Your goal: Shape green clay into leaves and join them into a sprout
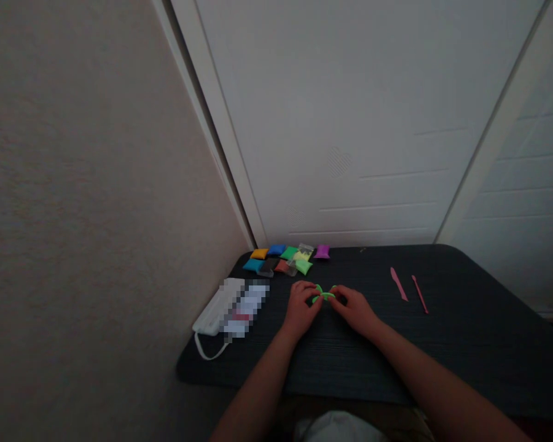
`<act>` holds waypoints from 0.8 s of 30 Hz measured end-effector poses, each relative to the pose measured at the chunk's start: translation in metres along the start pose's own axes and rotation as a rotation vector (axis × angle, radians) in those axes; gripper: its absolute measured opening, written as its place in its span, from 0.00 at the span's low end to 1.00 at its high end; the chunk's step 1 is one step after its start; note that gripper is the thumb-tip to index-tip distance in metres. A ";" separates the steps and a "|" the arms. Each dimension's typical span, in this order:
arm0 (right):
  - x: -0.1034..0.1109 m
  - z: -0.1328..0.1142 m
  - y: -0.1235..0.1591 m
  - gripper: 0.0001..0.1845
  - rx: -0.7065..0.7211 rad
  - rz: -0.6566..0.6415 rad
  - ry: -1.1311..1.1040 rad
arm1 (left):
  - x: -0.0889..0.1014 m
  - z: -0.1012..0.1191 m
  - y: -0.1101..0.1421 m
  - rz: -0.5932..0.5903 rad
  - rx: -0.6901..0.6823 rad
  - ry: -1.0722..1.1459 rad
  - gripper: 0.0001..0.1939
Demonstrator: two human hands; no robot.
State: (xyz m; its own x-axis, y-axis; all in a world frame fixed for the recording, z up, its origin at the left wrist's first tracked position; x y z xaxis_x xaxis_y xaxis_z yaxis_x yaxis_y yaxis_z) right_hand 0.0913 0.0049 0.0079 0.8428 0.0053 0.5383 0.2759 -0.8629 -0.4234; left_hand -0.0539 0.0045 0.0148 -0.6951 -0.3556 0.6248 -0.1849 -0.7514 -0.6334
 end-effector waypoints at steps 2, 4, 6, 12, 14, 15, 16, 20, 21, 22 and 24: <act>0.000 -0.001 0.000 0.09 -0.009 -0.003 -0.007 | 0.000 0.000 0.000 -0.007 0.004 -0.009 0.04; 0.001 -0.001 0.001 0.09 -0.008 0.001 -0.010 | -0.001 0.000 0.000 -0.016 0.005 -0.012 0.05; 0.000 -0.001 0.001 0.09 -0.007 0.003 -0.020 | -0.001 0.000 0.000 -0.025 0.003 -0.011 0.06; -0.002 0.001 0.001 0.09 -0.009 -0.020 -0.057 | 0.000 0.001 0.000 -0.037 -0.003 -0.002 0.07; -0.002 0.000 0.002 0.09 -0.009 -0.025 -0.050 | 0.000 0.001 0.000 -0.028 0.005 0.000 0.06; -0.002 -0.001 0.002 0.09 -0.007 -0.029 -0.043 | 0.001 0.001 0.000 -0.021 0.008 0.000 0.06; -0.002 -0.003 0.002 0.09 -0.002 -0.032 -0.033 | 0.001 0.001 0.000 -0.015 0.008 -0.002 0.06; 0.000 -0.008 0.003 0.08 0.042 0.018 0.092 | 0.003 0.006 0.001 0.022 -0.030 -0.028 0.05; 0.000 -0.009 0.003 0.08 0.052 0.039 0.134 | 0.004 0.007 0.002 0.035 -0.043 -0.037 0.05; 0.000 -0.010 0.003 0.08 0.060 0.055 0.168 | 0.004 0.008 0.002 0.046 -0.053 -0.046 0.05; -0.001 -0.009 0.003 0.08 0.070 0.065 0.199 | 0.006 0.010 0.003 0.058 -0.062 -0.061 0.04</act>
Point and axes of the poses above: each hand's wrist, its own y-axis away from the middle knuckle, its own x-axis out of the back of the hand, z = x × y, the point moved 5 cm from there along -y, towards the middle knuckle, and after that the axes turned 5 degrees about -y, right-handed, at the moved point
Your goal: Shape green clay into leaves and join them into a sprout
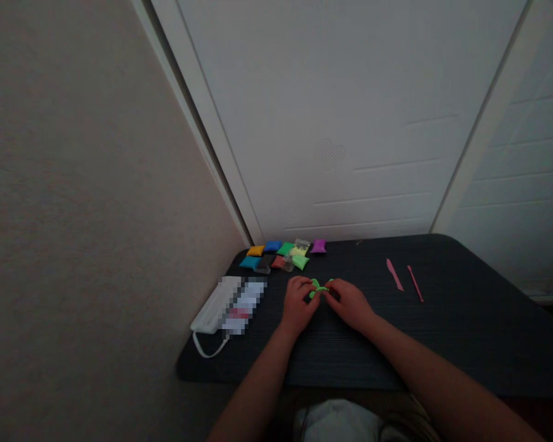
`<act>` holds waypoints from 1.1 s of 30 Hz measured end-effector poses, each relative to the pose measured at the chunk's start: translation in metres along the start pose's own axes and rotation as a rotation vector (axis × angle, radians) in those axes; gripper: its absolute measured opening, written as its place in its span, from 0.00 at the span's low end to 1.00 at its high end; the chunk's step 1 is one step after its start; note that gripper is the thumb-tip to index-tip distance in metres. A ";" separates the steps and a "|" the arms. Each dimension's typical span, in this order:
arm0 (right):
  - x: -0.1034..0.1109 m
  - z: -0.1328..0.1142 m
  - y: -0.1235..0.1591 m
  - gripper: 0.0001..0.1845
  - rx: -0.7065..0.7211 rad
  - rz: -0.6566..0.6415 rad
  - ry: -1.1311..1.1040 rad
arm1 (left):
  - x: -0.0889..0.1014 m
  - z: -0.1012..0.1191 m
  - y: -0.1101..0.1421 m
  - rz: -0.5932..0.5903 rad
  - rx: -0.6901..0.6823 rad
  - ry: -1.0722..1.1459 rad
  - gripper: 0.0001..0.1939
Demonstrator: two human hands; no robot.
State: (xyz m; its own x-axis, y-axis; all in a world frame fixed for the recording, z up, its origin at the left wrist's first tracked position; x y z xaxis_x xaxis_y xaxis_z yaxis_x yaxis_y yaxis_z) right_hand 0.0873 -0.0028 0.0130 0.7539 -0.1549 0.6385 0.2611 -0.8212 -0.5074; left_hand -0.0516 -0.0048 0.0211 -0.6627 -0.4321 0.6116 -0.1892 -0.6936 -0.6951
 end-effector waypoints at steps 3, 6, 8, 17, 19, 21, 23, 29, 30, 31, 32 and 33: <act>-0.001 0.001 0.000 0.08 0.006 -0.007 0.001 | 0.000 0.000 0.000 -0.010 -0.005 -0.007 0.06; -0.001 0.001 0.000 0.07 0.014 -0.006 0.005 | -0.001 -0.002 -0.001 -0.045 -0.012 0.008 0.07; 0.000 0.001 0.000 0.07 0.019 -0.011 0.008 | -0.002 -0.003 -0.001 -0.065 -0.011 0.020 0.07; 0.003 0.001 -0.001 0.08 0.030 -0.019 -0.028 | -0.004 -0.006 -0.001 -0.054 0.010 0.081 0.06; 0.004 0.001 -0.001 0.08 0.035 -0.013 -0.031 | -0.003 -0.005 -0.001 -0.049 0.013 0.083 0.06; 0.003 0.001 -0.001 0.08 0.033 -0.006 -0.032 | -0.003 -0.004 0.000 -0.055 0.013 0.081 0.06; 0.003 0.003 -0.002 0.07 0.026 0.006 -0.036 | -0.003 -0.003 0.000 -0.065 0.014 0.076 0.06; 0.004 0.007 -0.003 0.08 -0.012 0.035 -0.074 | -0.002 -0.003 0.000 -0.073 0.018 0.080 0.06; 0.005 0.007 -0.003 0.08 -0.018 0.036 -0.079 | -0.002 -0.003 0.000 -0.072 0.023 0.082 0.07; 0.005 0.008 -0.003 0.08 -0.024 0.038 -0.084 | -0.002 -0.003 -0.001 -0.073 0.027 0.084 0.07; 0.005 0.008 -0.003 0.08 -0.028 0.040 -0.088 | -0.001 -0.003 -0.001 -0.075 0.031 0.085 0.07; 0.005 0.008 -0.003 0.08 -0.030 0.043 -0.092 | -0.001 -0.003 -0.001 -0.078 0.032 0.085 0.07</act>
State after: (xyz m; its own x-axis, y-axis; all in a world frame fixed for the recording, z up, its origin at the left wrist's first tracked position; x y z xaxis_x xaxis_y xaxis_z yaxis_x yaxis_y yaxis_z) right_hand 0.0955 0.0031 0.0127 0.8164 -0.1406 0.5601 0.2100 -0.8312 -0.5147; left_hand -0.0528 -0.0018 0.0204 -0.7060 -0.3269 0.6283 -0.2199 -0.7421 -0.6332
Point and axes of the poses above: each hand's wrist, its own y-axis away from the middle knuckle, its own x-axis out of the back of the hand, z = x × y, the point moved 5 cm from there along -y, towards the middle knuckle, and after that the axes turned 5 degrees about -y, right-handed, at the moved point
